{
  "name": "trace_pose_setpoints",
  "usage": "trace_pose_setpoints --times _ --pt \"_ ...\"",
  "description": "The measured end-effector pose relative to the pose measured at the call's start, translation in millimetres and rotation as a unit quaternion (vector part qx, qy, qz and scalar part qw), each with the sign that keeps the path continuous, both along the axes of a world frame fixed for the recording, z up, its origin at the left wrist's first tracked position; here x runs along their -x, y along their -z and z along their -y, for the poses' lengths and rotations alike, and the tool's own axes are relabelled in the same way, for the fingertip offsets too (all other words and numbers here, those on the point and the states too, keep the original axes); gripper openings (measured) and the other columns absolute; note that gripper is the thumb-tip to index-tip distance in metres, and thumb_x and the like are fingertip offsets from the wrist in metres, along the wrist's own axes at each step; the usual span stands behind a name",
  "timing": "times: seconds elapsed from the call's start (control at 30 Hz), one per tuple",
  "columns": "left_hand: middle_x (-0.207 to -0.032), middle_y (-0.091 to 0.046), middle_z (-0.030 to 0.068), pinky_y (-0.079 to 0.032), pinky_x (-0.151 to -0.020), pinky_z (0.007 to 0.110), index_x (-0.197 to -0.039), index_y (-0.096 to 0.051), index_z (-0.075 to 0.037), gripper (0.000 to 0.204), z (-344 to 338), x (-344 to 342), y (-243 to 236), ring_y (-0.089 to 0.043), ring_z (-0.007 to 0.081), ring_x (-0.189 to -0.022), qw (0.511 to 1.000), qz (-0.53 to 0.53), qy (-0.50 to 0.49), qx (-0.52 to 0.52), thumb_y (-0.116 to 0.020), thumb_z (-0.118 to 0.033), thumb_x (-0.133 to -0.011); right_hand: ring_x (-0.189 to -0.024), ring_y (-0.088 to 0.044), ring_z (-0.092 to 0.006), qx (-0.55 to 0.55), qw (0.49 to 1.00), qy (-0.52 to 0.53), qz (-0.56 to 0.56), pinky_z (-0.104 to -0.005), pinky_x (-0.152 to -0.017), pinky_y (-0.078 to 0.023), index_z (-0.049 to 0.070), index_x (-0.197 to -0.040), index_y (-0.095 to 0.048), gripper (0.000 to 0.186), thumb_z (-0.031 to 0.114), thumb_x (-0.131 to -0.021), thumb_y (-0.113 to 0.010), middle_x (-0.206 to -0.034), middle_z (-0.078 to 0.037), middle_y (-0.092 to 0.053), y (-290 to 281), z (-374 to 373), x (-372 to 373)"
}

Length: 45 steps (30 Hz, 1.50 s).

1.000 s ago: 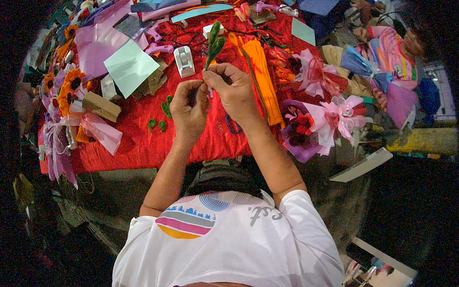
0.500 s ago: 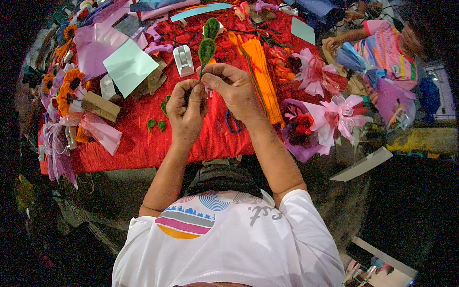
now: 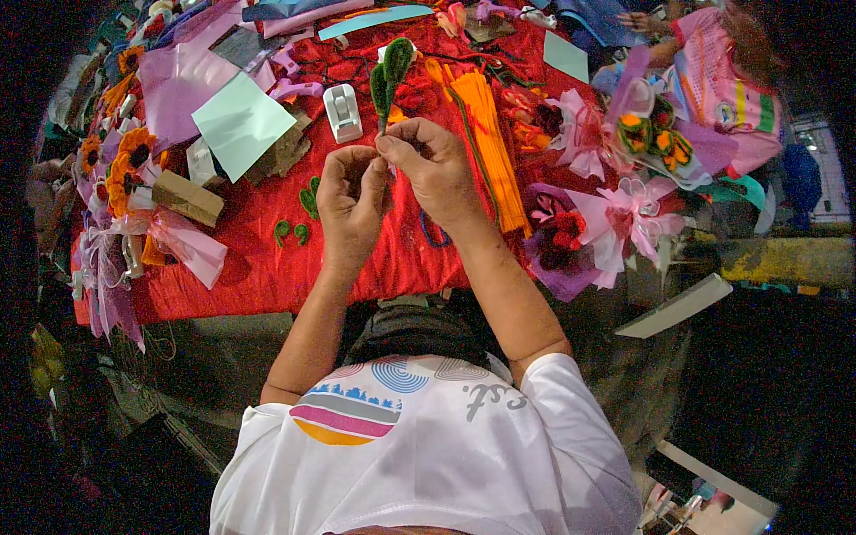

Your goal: The person is assembling a decorative plant by attaching small green fabric leaves to a central stem. They wrap green tape around the stem to secure each leaf and then attach a green circular base to the bottom.

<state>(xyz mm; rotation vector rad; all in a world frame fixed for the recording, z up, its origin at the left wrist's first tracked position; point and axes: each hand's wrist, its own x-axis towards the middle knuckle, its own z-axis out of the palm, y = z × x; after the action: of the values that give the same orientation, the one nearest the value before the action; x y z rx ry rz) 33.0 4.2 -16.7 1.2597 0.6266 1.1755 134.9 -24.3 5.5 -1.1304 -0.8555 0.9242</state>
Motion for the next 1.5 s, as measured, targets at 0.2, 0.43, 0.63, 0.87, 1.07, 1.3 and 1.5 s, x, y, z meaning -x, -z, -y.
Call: trace_pose_setpoints --times 0.2,0.43,0.63,0.87,1.07,1.3,1.5 --pt "-0.067 -0.049 -0.0017 -0.033 -0.042 0.017 -0.090 -0.050 -0.002 0.008 -1 2 1 -0.040 0.0026 -0.050 1.000 0.006 -0.017 0.012 -0.048 -0.009 -0.089 -0.066 -0.051 -0.0039 0.002 0.999 0.027 -0.020 -0.0183 -0.059 -0.041 0.001 -0.087 -0.061 0.011 0.009 -0.081 -0.059 -0.074 0.002 -0.057 -5 0 9" --pt "-0.066 -0.049 -0.0022 -0.031 -0.041 0.017 -0.089 -0.050 -0.003 0.013 0 5 -3 -0.039 0.0024 -0.049 0.997 0.039 0.023 0.055 -0.047 -0.016 -0.090 -0.071 -0.052 -0.0048 0.009 1.000 0.023 0.005 -0.0192 -0.064 -0.042 -0.001 -0.092 -0.061 0.015 0.009 -0.080 -0.060 -0.079 0.000 -0.059 -7 2 6" --pt "-0.066 -0.048 -0.0026 -0.030 -0.041 0.016 -0.090 -0.050 -0.004 0.014 0 4 -3 -0.038 0.0017 -0.049 0.998 0.041 0.019 0.054 -0.046 -0.017 -0.091 -0.071 -0.053 -0.0056 0.005 1.000 0.007 0.029 -0.0196 -0.065 -0.043 0.000 -0.091 -0.060 0.015 0.010 -0.080 -0.060 -0.078 0.000 -0.060 -4 0 3" --pt "-0.064 -0.048 -0.0021 -0.030 -0.038 0.017 -0.089 -0.053 -0.004 0.013 -3 5 -8 -0.038 0.0024 -0.046 0.984 0.091 0.055 0.146 -0.047 -0.015 -0.089 -0.071 -0.054 -0.0058 0.006 0.999 0.007 0.038 -0.0200 -0.065 -0.044 0.000 -0.091 -0.060 0.016 0.011 -0.080 -0.061 -0.079 -0.001 -0.060 -1 -1 2" --pt "-0.063 -0.048 0.0011 -0.028 -0.033 0.018 -0.088 -0.053 -0.004 0.016 -8 10 -6 -0.038 0.0057 -0.040 0.944 0.150 0.133 0.261 -0.047 -0.018 -0.088 -0.068 -0.055 -0.0062 0.013 0.999 0.016 0.049 -0.0199 -0.062 -0.044 -0.001 -0.091 -0.060 0.018 0.012 -0.078 -0.063 -0.077 -0.002 -0.061 1 -1 2" --pt "-0.063 -0.047 0.0017 -0.030 -0.034 0.018 -0.086 -0.049 -0.004 0.015 -11 12 -7 -0.039 0.0078 -0.040 0.884 0.235 0.229 0.334 -0.044 -0.018 -0.088 -0.057 -0.054 -0.0061 0.015 0.998 0.031 0.059 -0.0193 -0.053 -0.044 -0.003 -0.091 -0.060 0.020 0.011 -0.078 -0.063 -0.070 -0.003 -0.060 -9 3 11" --pt "-0.063 -0.046 0.0013 -0.032 -0.035 0.018 -0.084 -0.048 -0.004 0.016 -9 11 -8 -0.039 0.0076 -0.040 0.881 0.234 0.226 0.345 -0.045 -0.019 -0.088 -0.054 -0.054 -0.0059 0.011 0.993 0.057 0.099 -0.0191 -0.048 -0.043 -0.004 -0.092 -0.059 0.019 0.010 -0.079 -0.061 -0.070 -0.003 -0.060 -11 4 14"
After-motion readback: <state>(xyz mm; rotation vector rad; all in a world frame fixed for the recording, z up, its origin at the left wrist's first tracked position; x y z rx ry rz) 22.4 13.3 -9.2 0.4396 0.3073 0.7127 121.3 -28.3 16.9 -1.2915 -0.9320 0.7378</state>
